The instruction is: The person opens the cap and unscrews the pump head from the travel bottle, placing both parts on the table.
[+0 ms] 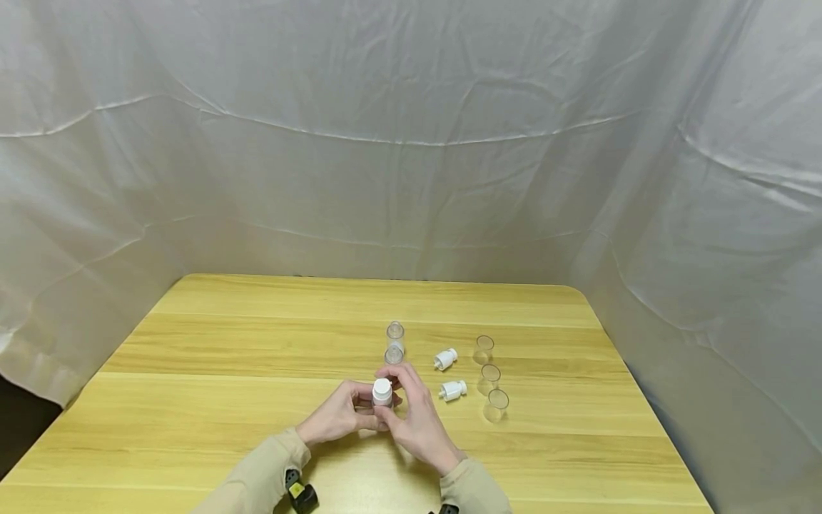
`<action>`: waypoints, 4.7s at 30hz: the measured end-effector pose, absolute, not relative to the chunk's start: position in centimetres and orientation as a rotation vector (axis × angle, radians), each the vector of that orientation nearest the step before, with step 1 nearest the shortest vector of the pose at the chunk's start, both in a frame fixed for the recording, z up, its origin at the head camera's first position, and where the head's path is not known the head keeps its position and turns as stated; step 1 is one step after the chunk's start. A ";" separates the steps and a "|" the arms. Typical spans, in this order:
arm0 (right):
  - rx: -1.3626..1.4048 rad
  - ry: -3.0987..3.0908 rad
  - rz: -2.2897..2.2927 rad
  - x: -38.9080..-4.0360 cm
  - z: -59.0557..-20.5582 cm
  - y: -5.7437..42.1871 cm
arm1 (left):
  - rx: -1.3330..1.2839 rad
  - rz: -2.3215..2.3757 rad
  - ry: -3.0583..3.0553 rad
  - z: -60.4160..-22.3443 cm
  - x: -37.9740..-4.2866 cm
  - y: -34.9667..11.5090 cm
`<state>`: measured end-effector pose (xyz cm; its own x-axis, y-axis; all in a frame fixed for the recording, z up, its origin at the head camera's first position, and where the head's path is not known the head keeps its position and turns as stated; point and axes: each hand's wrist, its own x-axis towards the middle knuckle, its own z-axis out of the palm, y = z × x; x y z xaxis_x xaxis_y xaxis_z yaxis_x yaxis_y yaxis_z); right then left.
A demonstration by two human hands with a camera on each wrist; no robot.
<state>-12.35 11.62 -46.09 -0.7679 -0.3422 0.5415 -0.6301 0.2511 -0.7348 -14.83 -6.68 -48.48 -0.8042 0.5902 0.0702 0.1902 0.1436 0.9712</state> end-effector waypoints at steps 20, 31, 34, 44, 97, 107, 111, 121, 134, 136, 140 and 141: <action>0.887 -2.223 1.711 -12.1 -45.9 11.6 | 0.731 1.716 2.084 -48.4 -14.8 -6.6; 0.879 -2.199 1.743 -12.1 -45.7 11.6 | 0.740 1.705 2.104 -48.5 -14.9 -6.6; 0.912 -2.173 1.774 -12.1 -45.8 11.7 | 0.741 1.707 2.105 -48.5 -14.9 -6.6; 1.010 -2.067 1.778 -12.3 -46.3 11.9 | 0.754 1.718 2.092 -48.5 -14.9 -6.6; 0.666 -2.089 1.981 -10.7 -47.8 14.5 | 0.683 1.694 2.092 -48.4 -14.7 -6.5; 0.583 -2.320 1.564 -10.5 -47.8 15.9 | 0.679 1.713 2.076 -48.5 -14.8 -6.4; 0.444 -2.506 1.475 -10.3 -47.3 16.3 | 0.678 1.722 2.074 -48.6 -14.8 -6.4; 0.355 -2.762 1.283 -9.8 -46.8 17.8 | 0.652 1.745 2.055 -48.5 -14.8 -6.4; 0.334 -2.876 1.107 -9.9 -46.6 19.5 | 0.653 1.768 2.031 -48.5 -14.8 -6.3; 0.291 -2.881 1.095 -9.9 -46.7 19.6 | 0.653 1.761 2.041 -48.5 -14.8 -6.3; 0.203 -2.911 1.054 -9.8 -46.6 19.8 | 0.650 1.747 2.058 -48.5 -14.7 -6.3; 0.188 -2.920 1.038 -9.8 -46.6 19.8 | 0.649 1.747 2.057 -48.5 -14.7 -6.3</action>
<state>-9.84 19.78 -46.61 -0.9920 -0.1015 0.0747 -0.1258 0.7691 -0.6266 -14.73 -6.35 -48.45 -0.8282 0.5601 0.0196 0.1101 0.1283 0.9856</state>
